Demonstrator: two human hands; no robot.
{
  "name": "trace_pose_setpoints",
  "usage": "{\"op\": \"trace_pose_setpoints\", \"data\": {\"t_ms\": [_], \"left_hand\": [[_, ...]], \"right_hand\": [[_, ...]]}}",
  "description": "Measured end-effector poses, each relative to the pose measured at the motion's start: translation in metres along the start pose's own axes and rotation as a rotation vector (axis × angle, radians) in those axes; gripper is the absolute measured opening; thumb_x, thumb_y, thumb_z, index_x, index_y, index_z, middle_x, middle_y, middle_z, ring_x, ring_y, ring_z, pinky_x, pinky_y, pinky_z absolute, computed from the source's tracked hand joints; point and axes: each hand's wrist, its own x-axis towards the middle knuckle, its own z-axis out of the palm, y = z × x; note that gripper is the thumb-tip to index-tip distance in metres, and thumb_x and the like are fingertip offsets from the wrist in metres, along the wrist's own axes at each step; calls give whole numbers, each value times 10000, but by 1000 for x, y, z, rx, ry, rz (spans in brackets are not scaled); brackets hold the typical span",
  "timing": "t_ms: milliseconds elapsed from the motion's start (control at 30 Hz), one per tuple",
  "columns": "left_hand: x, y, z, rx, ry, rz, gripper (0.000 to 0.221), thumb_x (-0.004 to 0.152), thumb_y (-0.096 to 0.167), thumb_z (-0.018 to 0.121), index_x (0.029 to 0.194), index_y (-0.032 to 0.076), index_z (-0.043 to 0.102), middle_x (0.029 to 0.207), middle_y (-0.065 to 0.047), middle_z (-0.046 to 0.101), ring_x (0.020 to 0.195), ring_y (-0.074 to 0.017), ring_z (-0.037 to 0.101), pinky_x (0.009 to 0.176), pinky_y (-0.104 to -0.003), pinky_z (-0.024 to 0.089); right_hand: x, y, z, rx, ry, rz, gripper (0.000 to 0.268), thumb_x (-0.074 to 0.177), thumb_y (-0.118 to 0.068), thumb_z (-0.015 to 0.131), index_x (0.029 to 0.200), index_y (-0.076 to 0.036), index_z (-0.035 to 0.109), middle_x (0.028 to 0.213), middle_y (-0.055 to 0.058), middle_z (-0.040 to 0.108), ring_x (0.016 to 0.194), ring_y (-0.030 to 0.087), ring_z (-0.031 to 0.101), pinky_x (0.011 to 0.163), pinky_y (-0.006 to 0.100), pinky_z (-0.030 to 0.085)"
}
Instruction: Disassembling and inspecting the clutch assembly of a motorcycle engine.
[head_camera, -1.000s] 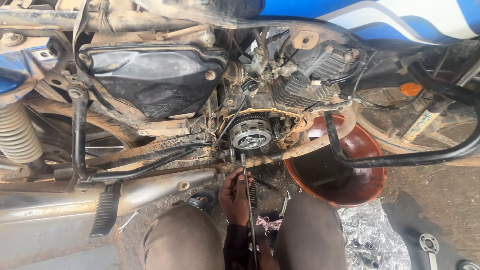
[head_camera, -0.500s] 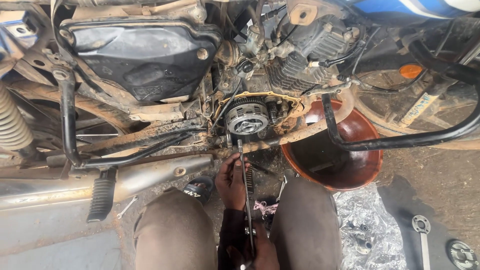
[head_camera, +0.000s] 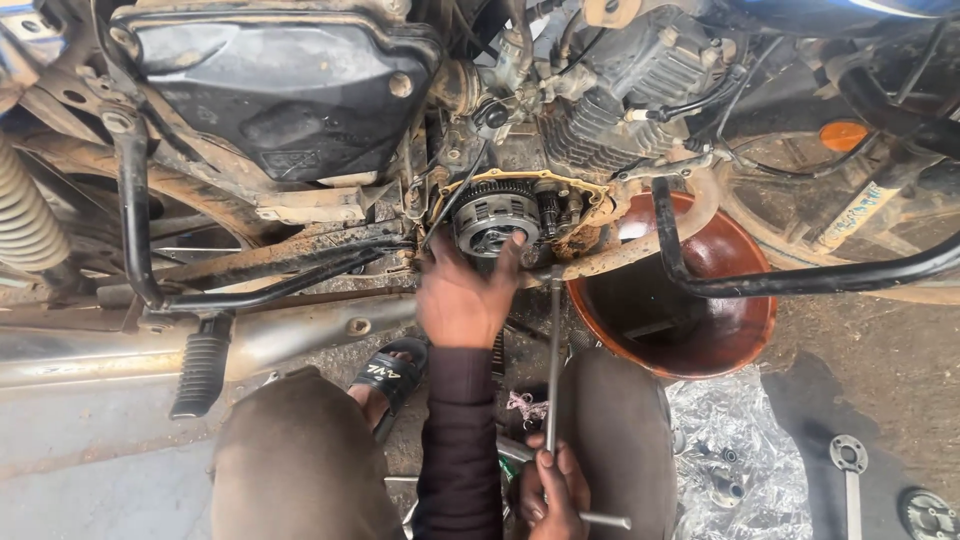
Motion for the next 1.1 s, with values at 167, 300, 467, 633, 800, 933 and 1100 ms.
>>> {"op": "trace_pose_setpoints", "data": {"t_ms": [167, 300, 467, 633, 800, 933, 1100], "left_hand": [[37, -24, 52, 142, 354, 256, 1136, 800, 706, 795, 1443, -132, 376, 1313, -555, 414, 1238, -597, 501, 996, -596, 484], [44, -42, 70, -40, 494, 476, 1064, 761, 638, 807, 1536, 20, 420, 1432, -457, 436, 1271, -567, 522, 959, -596, 508], [53, -67, 67, -158, 402, 473, 961, 698, 611, 839, 1458, 105, 542, 1325, -292, 610, 1107, -421, 706, 843, -509, 609], [55, -77, 66, -285, 482, 599, 709, 870, 395, 848, 1438, 36, 621, 1115, -226, 728, 979, -325, 765, 848, -434, 627], [57, -79, 62, -286, 478, 560, 668, 814, 317, 891, 1379, 57, 646, 1104, -215, 747, 959, -296, 769, 825, -407, 628], [66, -103, 70, -357, 339, 542, 612, 852, 219, 842, 1419, 108, 639, 1059, -130, 791, 920, -225, 785, 833, -358, 649], [68, -106, 80, -325, 429, 691, 612, 889, 201, 818, 1451, 102, 596, 1217, -155, 755, 1059, -243, 764, 930, -404, 625]], "right_hand": [[18, 13, -22, 196, -165, -58, 386, 911, -317, 630, 1118, 7, 593, 448, -34, 311, 351, 77, 265, 349, 265, 201], [31, 34, -42, 424, -498, -62, 304, 987, -250, 514, 1199, -33, 519, 441, 1, 363, 342, 128, 337, 352, 328, 285], [31, 52, -57, 495, -507, -139, 265, 1043, -201, 470, 1216, -4, 504, 452, -4, 353, 334, 124, 328, 350, 324, 309], [36, 47, -64, 578, -590, -175, 254, 1068, -173, 468, 1261, -9, 481, 460, -16, 346, 346, 112, 322, 387, 338, 345], [45, 62, -76, 562, -663, -146, 245, 1047, -89, 483, 1282, -22, 457, 471, -4, 362, 344, 111, 331, 383, 333, 346], [43, 64, -82, 566, -788, -179, 277, 1079, -57, 455, 1349, -1, 428, 509, 0, 378, 379, 99, 333, 429, 333, 346], [41, 76, -92, 546, -747, -124, 293, 1069, -45, 436, 1358, 7, 427, 524, -2, 391, 377, 94, 337, 414, 325, 341]]}}
